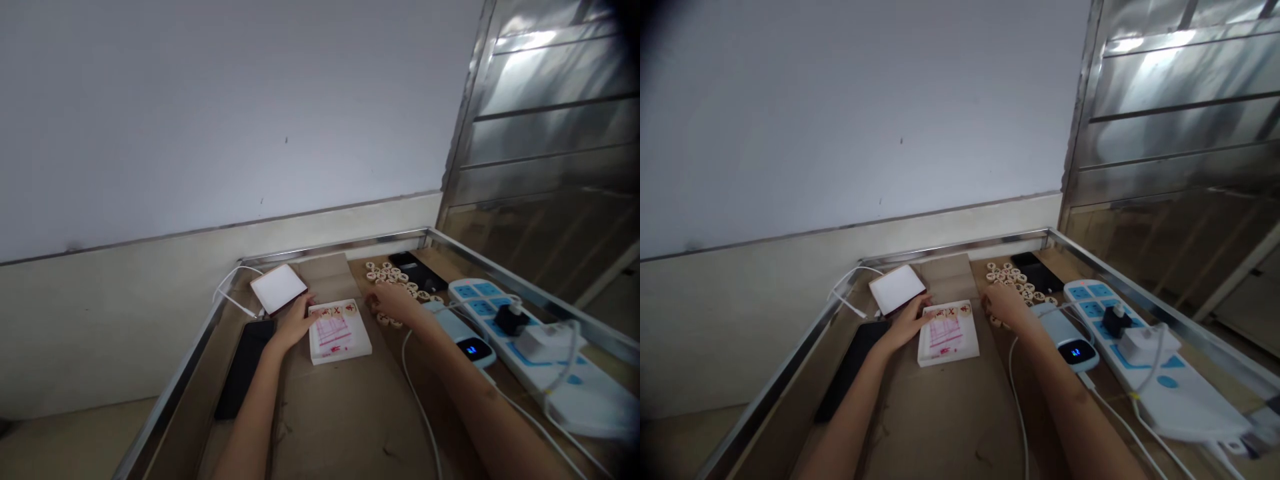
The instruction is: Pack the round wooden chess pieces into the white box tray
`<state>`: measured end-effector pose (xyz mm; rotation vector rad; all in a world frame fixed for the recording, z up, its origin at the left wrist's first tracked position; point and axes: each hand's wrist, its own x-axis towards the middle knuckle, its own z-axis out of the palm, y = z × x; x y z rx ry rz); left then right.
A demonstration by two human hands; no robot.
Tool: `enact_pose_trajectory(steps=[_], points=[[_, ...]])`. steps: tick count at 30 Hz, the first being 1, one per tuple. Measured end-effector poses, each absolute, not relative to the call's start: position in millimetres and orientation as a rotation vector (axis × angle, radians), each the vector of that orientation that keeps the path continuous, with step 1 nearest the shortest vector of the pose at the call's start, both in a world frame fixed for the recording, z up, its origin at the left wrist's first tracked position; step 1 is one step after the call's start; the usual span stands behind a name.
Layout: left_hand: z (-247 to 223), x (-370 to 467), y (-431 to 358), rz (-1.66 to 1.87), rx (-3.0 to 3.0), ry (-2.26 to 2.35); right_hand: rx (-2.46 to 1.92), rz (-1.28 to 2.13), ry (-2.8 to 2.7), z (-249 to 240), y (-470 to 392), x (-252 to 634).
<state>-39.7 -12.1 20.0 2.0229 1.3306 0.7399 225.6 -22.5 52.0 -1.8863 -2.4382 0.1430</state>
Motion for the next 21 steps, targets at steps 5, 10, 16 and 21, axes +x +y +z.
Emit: enact_pose_trajectory(steps=[5,10,16,21], points=[[18.8,-43.4,-9.0,0.772,1.979,1.315,-1.629,0.236,-2.257,57.7,-20.2,211.3],[19.1,-48.9,-5.7,0.771,1.985,1.256,-1.106,0.483,-2.308,47.8,-34.9,161.1],[22.0,-50.8,-5.9,0.780,1.942,1.233,-1.129,0.168,-2.456,38.4,-54.1,129.5],[25.4,-49.0,-10.2,0.716,1.879,1.231,-1.268,0.190,-2.503,57.1,-45.7,154.5]])
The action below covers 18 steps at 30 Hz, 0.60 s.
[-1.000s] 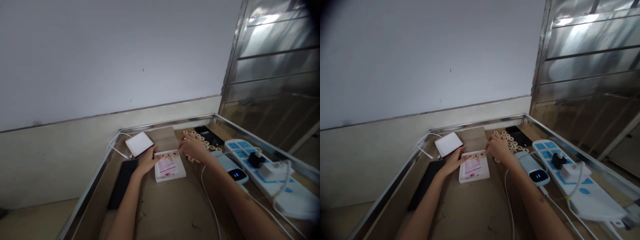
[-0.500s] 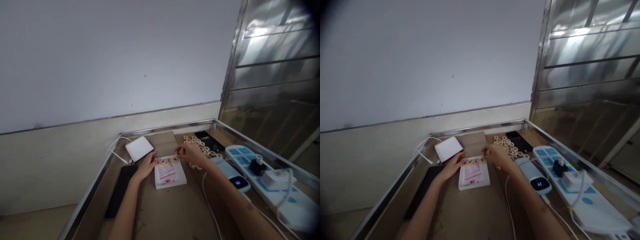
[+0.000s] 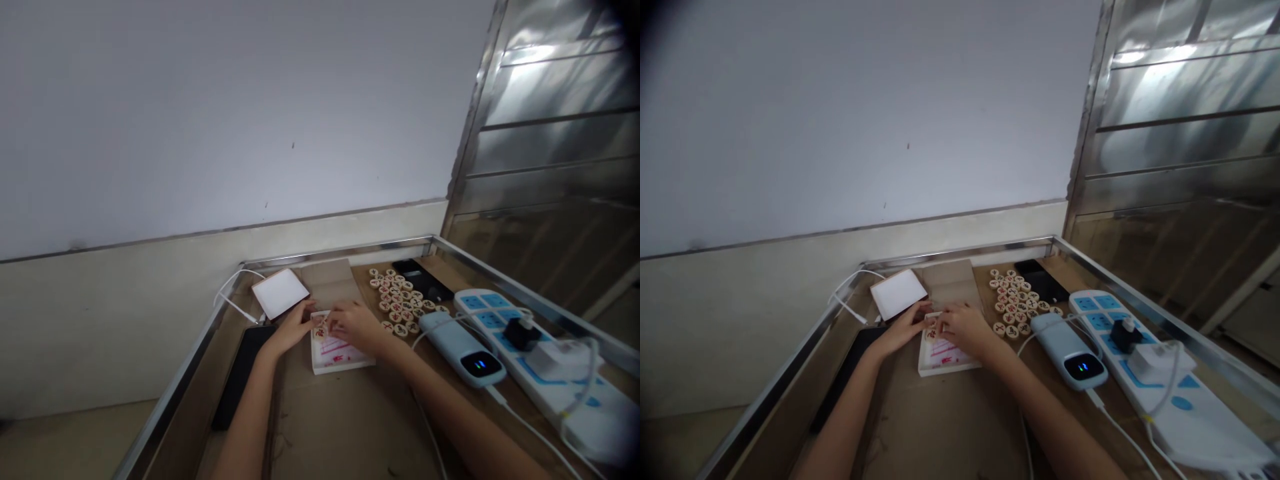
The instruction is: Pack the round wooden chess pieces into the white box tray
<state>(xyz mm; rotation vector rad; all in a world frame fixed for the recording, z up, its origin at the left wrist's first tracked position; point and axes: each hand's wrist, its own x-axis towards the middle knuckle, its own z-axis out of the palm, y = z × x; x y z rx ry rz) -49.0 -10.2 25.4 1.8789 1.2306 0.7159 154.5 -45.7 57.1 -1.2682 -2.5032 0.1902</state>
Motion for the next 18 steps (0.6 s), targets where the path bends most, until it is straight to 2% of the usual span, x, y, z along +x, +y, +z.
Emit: enact_pose_trajectory(steps=[4,10,13,18], points=[[25.1,-48.7,-12.6,0.652,1.920,1.170,-1.571,0.249,-2.478,69.0,-37.2,199.7],[27.9,-48.8,-13.4,0.588,1.979,1.194,-1.932,0.243,-2.589,59.0,-31.8,233.1],[30.7,-48.1,-14.9,0.585,2.018,1.201,-1.876,0.199,-2.493,63.1,-31.3,226.0],[30.8,-46.4,-14.5,0.613,2.064,1.223,-1.506,0.348,-2.418,73.1,-36.2,198.9]])
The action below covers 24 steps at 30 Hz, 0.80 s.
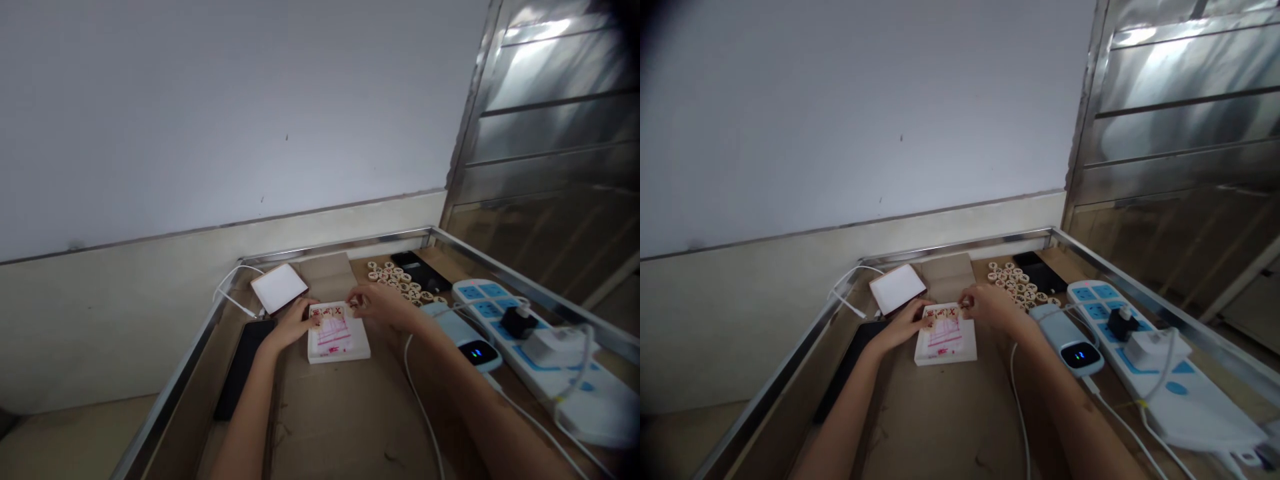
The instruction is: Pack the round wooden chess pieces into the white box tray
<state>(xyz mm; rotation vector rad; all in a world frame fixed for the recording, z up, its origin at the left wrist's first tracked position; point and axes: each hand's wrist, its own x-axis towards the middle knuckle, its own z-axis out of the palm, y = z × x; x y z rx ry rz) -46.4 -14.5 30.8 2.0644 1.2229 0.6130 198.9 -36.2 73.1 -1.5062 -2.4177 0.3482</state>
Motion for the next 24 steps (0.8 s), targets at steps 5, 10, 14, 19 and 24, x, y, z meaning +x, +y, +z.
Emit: enact_pose_trajectory(steps=[5,10,14,19,24], points=[[24.2,-45.7,-7.4,0.685,2.083,1.262,-1.323,0.198,-2.590,62.2,-46.5,165.0],[21.5,-45.2,-5.5,0.686,2.082,1.253,-1.253,0.051,-2.621,52.4,-50.8,151.9],[24.0,-41.2,-10.9,0.718,2.045,1.285,-1.281,0.016,-2.592,49.3,-51.5,149.1],[27.5,-34.0,-17.2,0.707,2.046,1.341,-1.280,0.131,-2.583,52.5,-46.0,154.1],[29.1,-32.2,-19.4,0.567,2.144,1.382,-1.672,0.177,-2.450,61.9,-35.4,198.5]])
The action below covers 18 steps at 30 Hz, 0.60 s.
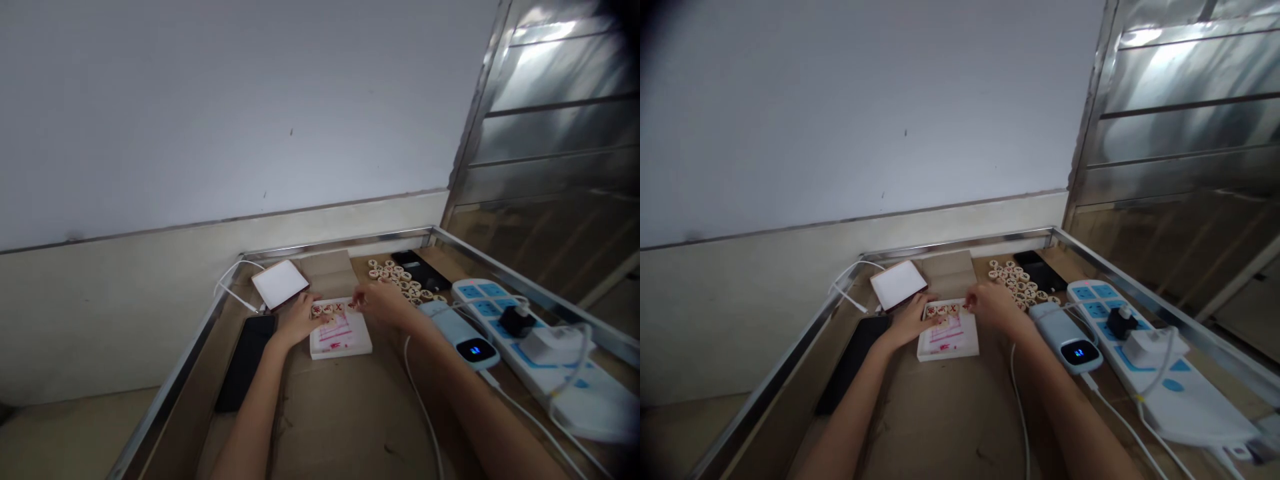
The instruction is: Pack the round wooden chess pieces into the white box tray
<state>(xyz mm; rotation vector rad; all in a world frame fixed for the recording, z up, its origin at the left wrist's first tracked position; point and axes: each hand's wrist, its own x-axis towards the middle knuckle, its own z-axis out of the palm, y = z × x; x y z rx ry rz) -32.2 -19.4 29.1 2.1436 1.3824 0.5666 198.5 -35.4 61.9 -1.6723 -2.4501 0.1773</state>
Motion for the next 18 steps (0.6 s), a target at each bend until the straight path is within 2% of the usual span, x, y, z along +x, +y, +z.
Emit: enact_pose_trajectory(steps=[5,10,18], points=[[27.9,-34.3,-18.3,0.534,2.160,1.365,-2.028,0.246,-2.446,64.0,-35.9,243.3],[26.6,-34.2,-16.2,0.539,2.162,1.342,-2.276,0.066,-2.285,65.7,-41.4,241.2],[34.1,-33.4,-19.7,0.546,2.108,1.356,-2.262,-0.109,-2.294,63.1,-45.6,233.6]])
